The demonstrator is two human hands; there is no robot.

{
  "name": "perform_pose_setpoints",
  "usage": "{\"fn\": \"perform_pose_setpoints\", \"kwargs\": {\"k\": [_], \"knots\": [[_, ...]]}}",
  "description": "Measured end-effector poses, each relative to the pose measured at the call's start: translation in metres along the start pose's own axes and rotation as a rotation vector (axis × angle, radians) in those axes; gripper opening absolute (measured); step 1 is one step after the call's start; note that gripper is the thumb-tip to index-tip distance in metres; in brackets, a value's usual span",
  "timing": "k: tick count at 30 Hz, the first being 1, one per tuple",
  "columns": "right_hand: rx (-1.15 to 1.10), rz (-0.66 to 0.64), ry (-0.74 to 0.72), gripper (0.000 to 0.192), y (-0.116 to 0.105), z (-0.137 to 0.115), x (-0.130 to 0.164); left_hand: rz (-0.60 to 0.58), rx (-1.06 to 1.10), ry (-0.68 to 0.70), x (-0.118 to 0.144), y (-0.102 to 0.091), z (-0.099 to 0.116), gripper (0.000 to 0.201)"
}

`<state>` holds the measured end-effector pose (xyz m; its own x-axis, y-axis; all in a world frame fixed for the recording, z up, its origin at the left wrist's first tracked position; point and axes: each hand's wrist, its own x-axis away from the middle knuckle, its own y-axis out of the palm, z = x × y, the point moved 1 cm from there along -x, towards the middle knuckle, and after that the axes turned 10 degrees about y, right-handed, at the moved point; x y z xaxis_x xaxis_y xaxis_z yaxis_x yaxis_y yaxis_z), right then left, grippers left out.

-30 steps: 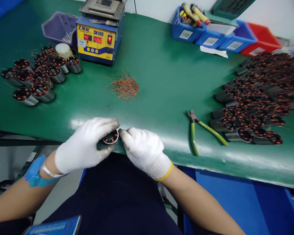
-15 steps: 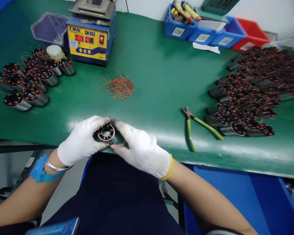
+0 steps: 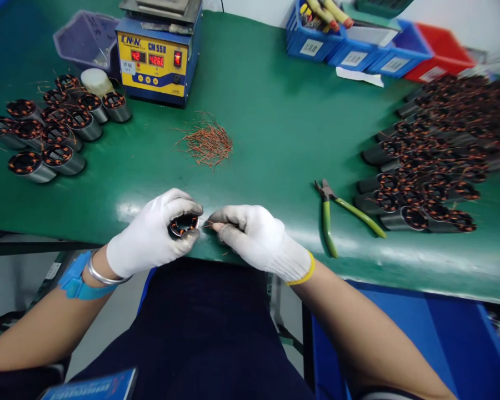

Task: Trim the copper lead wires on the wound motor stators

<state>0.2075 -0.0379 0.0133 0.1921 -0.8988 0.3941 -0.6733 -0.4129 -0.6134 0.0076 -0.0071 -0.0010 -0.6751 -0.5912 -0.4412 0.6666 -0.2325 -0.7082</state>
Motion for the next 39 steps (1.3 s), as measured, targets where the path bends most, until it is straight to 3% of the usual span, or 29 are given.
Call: {"fn": "perform_pose_setpoints", "kwargs": {"k": [5, 10, 13, 15, 16, 18, 21, 25, 32, 39], "knots": [[-0.111, -0.021, 0.056, 0.022, -0.003, 0.003, 0.01, -0.027, -0.065, -0.001, -0.005, 0.008, 0.0, 0.019], [-0.078, -0.005, 0.027, 0.021, -0.019, 0.01, 0.021, 0.025, -0.175, 0.003, 0.001, 0.017, 0.003, 0.021], [0.036, 0.201, -0.049, 0.027, -0.035, 0.006, 0.022, 0.036, -0.179, -0.006, 0.002, 0.019, 0.005, 0.021], [0.129, 0.319, -0.087, 0.041, -0.039, -0.003, 0.018, 0.039, -0.172, -0.009, 0.002, 0.019, 0.005, 0.02], [0.173, 0.293, -0.092, 0.046, -0.037, -0.008, 0.013, 0.037, -0.167, -0.01, 0.002, 0.018, 0.005, 0.019], [0.223, 0.095, -0.079, 0.035, -0.027, -0.016, 0.001, 0.031, -0.157, -0.022, 0.002, 0.018, 0.005, 0.017], [0.133, -0.122, -0.054, 0.032, -0.008, -0.019, -0.014, 0.031, -0.133, -0.059, 0.003, 0.017, 0.003, 0.021], [-0.057, -0.082, -0.006, 0.028, 0.002, -0.01, -0.019, 0.015, -0.082, -0.068, 0.002, 0.014, 0.001, 0.026], [-0.196, -0.109, -0.034, 0.027, 0.001, -0.005, -0.014, -0.041, -0.106, 0.007, -0.002, 0.012, 0.003, 0.018], [-0.637, -0.537, 0.128, 0.041, -0.022, 0.003, -0.027, -0.012, -0.168, 0.034, 0.001, 0.018, 0.003, 0.016]]}}
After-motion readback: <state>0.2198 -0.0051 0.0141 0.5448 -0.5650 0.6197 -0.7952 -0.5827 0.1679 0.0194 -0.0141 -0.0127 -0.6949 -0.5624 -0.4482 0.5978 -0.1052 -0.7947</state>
